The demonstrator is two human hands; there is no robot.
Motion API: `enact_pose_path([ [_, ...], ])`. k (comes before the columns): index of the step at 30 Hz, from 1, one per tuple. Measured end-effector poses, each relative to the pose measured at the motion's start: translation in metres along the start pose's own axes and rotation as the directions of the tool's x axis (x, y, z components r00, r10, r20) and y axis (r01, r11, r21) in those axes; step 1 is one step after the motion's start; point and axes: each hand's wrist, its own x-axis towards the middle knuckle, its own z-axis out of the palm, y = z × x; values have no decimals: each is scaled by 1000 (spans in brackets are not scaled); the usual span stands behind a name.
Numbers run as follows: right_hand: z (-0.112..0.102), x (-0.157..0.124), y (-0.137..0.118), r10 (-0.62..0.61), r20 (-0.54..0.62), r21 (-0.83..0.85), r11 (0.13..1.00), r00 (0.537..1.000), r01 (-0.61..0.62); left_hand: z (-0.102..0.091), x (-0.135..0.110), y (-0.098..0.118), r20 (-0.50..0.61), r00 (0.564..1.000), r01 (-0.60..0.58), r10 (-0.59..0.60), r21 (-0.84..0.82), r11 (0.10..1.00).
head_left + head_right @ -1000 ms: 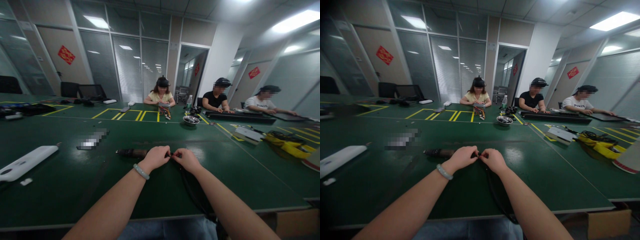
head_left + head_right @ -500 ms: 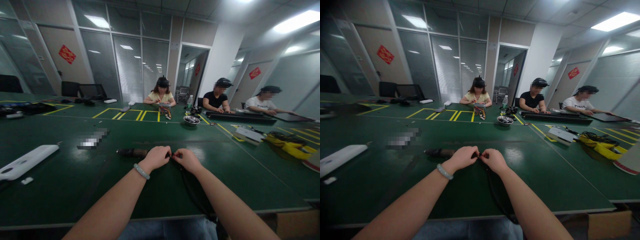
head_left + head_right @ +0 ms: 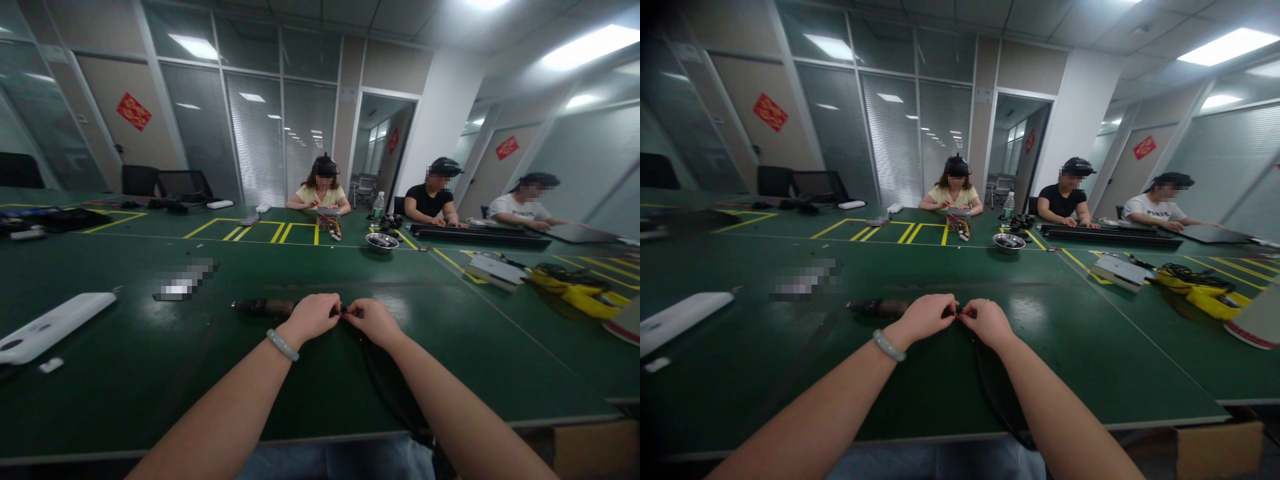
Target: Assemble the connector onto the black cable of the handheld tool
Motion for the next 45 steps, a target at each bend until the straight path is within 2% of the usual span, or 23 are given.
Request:
enact_pose_path([
  [13,2,2,1,4,-11,-46,999,1000,-4,-2,1,1,17,1000,-13,13,21,1000],
  [22,1,1,1,12,-8,-14,1000,1000,-12,-5,0,5,38,999,-1,-2,62,998],
  [35,6,3,7,-16,-24,-37,999,1000,15,-1,0,3,17,1000,-3,1,93,996],
  [42,6,1,7,-127,-116,-83,990,985,118,0,0,3,5,1000,-11,10,110,994],
  [45,7,1,6,-126,-178,-62,991,976,117,-1,0,4,12,1000,-19,18,110,994],
])
